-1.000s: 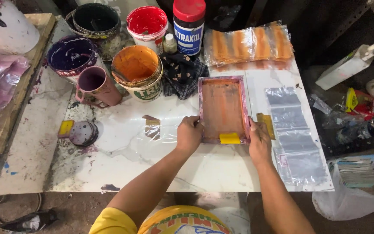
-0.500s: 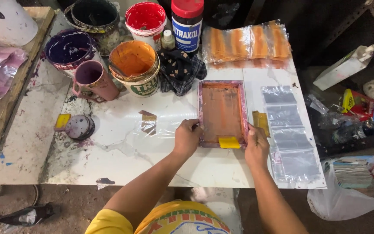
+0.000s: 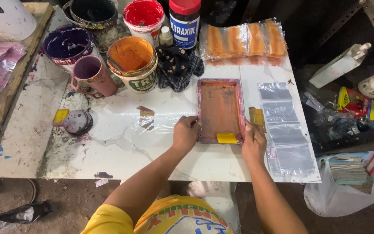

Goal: Manually screen printing a design onto small plastic bags using ink and a screen frame.

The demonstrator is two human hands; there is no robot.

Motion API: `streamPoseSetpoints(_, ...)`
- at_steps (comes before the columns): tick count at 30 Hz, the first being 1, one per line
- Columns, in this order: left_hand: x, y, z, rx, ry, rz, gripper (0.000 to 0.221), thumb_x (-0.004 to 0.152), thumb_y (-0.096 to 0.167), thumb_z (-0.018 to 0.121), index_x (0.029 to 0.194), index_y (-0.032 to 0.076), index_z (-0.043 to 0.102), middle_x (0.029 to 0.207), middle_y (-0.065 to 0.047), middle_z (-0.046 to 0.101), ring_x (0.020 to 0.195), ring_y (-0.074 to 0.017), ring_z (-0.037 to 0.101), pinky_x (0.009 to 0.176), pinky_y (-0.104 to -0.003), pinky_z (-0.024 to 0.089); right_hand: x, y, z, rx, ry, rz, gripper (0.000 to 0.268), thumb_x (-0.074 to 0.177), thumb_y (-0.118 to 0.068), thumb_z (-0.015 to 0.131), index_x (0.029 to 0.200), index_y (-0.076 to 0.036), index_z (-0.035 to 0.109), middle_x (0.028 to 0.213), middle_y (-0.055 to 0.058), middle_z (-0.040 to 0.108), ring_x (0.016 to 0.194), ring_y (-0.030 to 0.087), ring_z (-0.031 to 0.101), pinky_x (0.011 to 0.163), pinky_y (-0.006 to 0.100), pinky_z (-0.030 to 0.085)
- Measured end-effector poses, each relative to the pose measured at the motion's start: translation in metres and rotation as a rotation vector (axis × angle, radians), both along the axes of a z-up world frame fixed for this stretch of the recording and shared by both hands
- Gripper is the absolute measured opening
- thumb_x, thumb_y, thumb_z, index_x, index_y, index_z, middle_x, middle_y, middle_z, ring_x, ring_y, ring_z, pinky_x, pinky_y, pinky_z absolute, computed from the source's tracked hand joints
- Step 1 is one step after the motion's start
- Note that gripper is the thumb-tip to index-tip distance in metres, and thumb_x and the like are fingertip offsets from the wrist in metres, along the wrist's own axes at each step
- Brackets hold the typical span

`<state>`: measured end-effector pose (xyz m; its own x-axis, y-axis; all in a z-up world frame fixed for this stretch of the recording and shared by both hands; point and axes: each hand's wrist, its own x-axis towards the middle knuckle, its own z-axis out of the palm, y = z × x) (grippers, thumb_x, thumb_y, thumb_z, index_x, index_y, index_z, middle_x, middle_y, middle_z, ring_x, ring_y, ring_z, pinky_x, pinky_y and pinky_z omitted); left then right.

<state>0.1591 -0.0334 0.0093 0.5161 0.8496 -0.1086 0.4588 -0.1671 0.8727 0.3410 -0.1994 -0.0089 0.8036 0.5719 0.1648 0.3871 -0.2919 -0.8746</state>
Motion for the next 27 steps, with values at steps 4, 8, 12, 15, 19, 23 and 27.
streamPoseSetpoints(4,-0.003,0.0,-0.004,0.023,0.031,-0.012,0.035,0.097,0.023,0.065,0.124,0.003,0.072,0.105,-0.016,0.068,0.103,-0.0343,0.072,0.085,-0.04,0.06,-0.001,-0.003,-0.003,-0.003,0.001,-0.004,0.038,0.109,-0.038,0.051,0.133,-0.019,0.073,0.114,0.008,0.063,0.116,0.023,0.061,0.108,0.04,0.044)
streamPoseSetpoints(8,-0.008,-0.006,-0.01,0.003,0.058,-0.021,0.033,0.098,0.021,0.066,0.125,0.003,0.072,0.102,-0.014,0.068,0.1,-0.0294,0.073,0.082,-0.034,0.06,-0.011,-0.009,0.008,-0.016,0.029,0.01,0.036,0.109,-0.035,0.052,0.132,-0.016,0.073,0.113,0.01,0.065,0.113,0.025,0.062,0.106,0.042,0.046)
streamPoseSetpoints(12,-0.016,-0.018,-0.008,0.087,0.038,-0.037,0.033,0.097,0.021,0.067,0.123,0.001,0.073,0.1,-0.015,0.068,0.095,-0.0312,0.074,0.077,-0.035,0.061,-0.026,-0.021,0.026,-0.046,0.037,0.017,0.039,0.109,-0.037,0.052,0.133,-0.015,0.073,0.115,0.012,0.065,0.113,0.029,0.062,0.106,0.045,0.045)
streamPoseSetpoints(15,-0.022,-0.023,-0.007,0.125,0.049,-0.073,0.034,0.097,0.021,0.066,0.122,-0.001,0.072,0.1,-0.017,0.068,0.094,-0.0336,0.074,0.077,-0.036,0.061,-0.022,-0.034,0.008,-0.098,-0.016,0.016,0.036,0.107,-0.036,0.054,0.132,-0.018,0.073,0.115,0.01,0.066,0.115,0.028,0.064,0.107,0.043,0.046)
streamPoseSetpoints(19,-0.026,-0.028,-0.014,0.169,0.053,-0.095,0.032,0.098,0.019,0.064,0.121,-0.002,0.072,0.1,-0.017,0.068,0.093,-0.0341,0.074,0.076,-0.036,0.062,-0.028,-0.037,0.013,-0.1,-0.029,0.014,0.035,0.107,-0.032,0.055,0.131,-0.016,0.074,0.115,0.011,0.067,0.114,0.031,0.065,0.105,0.044,0.047)
streamPoseSetpoints(23,-0.031,-0.037,-0.013,0.255,0.051,-0.124,0.031,0.097,0.016,0.064,0.12,-0.003,0.072,0.096,-0.015,0.068,0.088,-0.0322,0.074,0.073,-0.034,0.061,-0.031,-0.044,0.016,-0.085,-0.02,0.018,0.035,0.107,-0.031,0.055,0.132,-0.015,0.073,0.115,0.011,0.067,0.113,0.029,0.065,0.104,0.045,0.047)
streamPoseSetpoints(27,-0.034,-0.041,-0.017,0.157,-0.049,-0.108,0.026,0.097,0.019,0.057,0.113,0.004,0.07,0.095,-0.008,0.059,0.078,-0.0289,0.063,0.069,-0.042,0.054,-0.025,-0.05,-0.003,-0.071,-0.077,0.053,0.04,0.103,-0.031,0.055,0.132,-0.008,0.071,0.117,0.007,0.065,0.113,0.024,0.063,0.089,0.037,0.054)
